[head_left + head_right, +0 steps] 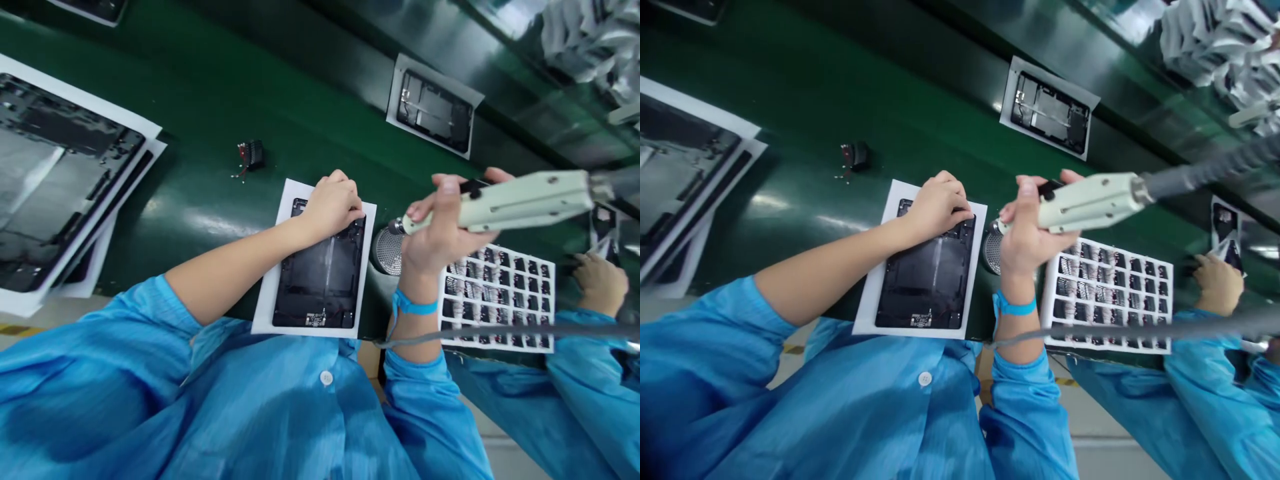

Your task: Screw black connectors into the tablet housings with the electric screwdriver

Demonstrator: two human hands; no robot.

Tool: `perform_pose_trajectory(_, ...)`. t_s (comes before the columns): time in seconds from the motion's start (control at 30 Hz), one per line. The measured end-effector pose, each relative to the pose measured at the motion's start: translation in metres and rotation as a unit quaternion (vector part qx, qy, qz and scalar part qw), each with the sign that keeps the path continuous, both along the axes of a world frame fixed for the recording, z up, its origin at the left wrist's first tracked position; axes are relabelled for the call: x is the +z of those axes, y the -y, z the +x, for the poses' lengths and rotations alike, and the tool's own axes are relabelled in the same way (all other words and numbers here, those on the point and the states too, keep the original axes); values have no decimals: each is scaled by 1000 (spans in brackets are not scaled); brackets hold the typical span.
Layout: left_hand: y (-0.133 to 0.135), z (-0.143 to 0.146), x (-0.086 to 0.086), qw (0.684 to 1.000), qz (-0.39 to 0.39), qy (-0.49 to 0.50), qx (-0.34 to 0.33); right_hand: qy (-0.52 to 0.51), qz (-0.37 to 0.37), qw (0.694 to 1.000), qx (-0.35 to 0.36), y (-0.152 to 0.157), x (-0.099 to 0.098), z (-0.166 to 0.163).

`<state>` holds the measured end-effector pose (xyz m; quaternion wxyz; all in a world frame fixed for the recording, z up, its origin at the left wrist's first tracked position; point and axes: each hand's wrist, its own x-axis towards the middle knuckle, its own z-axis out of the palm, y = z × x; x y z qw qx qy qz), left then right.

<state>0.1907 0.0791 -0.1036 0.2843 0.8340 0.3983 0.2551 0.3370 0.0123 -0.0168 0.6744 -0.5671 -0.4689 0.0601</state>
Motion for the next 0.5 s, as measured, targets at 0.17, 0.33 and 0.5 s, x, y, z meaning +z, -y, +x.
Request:
perform_pose_trajectory(0.17, 1, 1, -4, 1000, -5, 16, -3, -71, 5, 996, 52, -28, -35, -9)
perform_pose_trajectory(0.33, 3, 3, -7, 999, 2, 38, 2, -74, 2, 996, 46, -31, -43, -10)
perform_pose_trajectory(0.5, 5, 2, -2, 1000, 29, -5, -8, -117, 0, 991, 71, -30, -38, -16)
